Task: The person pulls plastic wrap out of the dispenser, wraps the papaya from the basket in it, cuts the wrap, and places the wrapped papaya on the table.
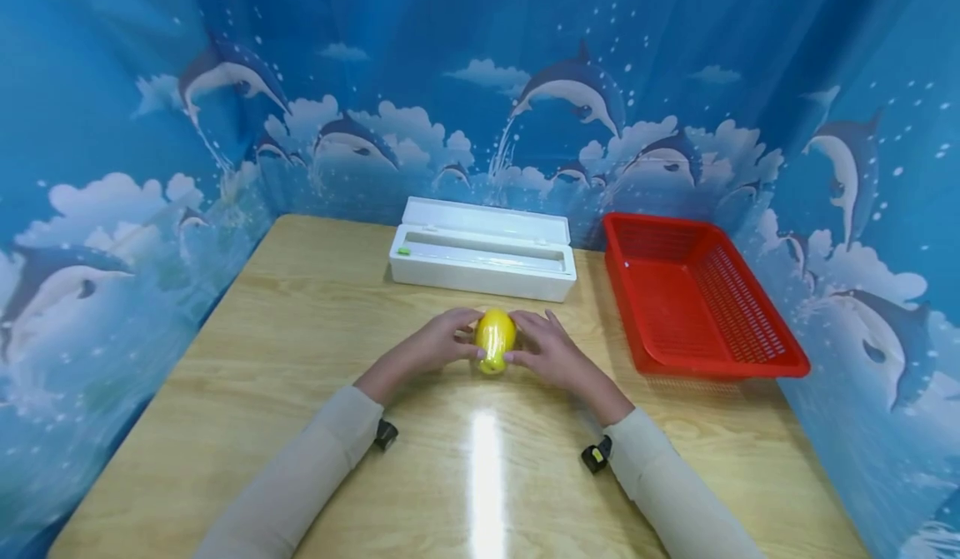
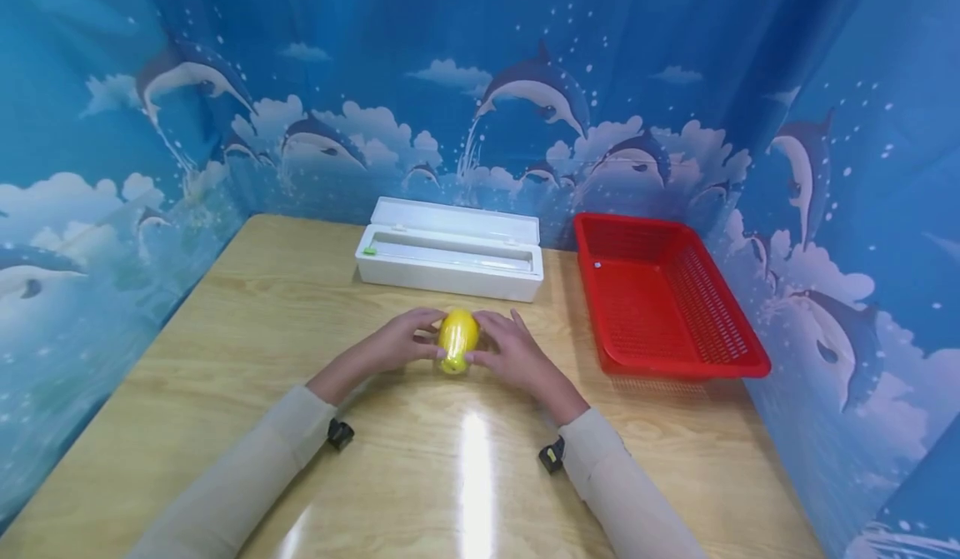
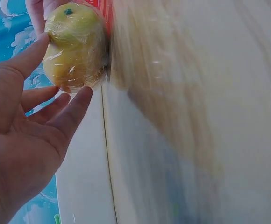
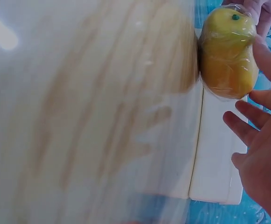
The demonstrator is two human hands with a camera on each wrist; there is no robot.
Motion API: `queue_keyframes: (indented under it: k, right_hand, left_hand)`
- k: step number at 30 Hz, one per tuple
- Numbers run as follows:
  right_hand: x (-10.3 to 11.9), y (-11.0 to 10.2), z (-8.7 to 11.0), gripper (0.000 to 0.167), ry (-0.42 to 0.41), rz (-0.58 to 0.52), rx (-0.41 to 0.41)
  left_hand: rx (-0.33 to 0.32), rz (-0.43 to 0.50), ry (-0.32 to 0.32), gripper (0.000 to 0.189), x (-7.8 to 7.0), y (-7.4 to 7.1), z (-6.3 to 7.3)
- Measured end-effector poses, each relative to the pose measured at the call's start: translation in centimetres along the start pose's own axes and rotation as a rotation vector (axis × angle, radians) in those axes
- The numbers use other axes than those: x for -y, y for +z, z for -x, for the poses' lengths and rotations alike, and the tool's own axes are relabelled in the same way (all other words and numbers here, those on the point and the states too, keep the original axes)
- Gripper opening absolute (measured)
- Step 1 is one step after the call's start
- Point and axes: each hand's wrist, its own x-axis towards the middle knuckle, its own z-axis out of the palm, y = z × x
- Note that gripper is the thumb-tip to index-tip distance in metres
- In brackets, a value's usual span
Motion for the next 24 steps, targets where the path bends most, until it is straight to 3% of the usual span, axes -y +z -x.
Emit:
queue_keyframes:
  k: [14,24]
  right_hand:
    - [0.34,-0.22,0.36,0.087,0.201,-0.178,0.041]
    - [0.03,-0.25,0.68,0.088,0.233,-0.213,0.040]
  left_hand:
    - [-0.006,-0.054,-0.047,0.080,-0.01,0.08,0.21]
    - [-0.019,-0.049,-0.074,0.082,0.00,0.29,0.30]
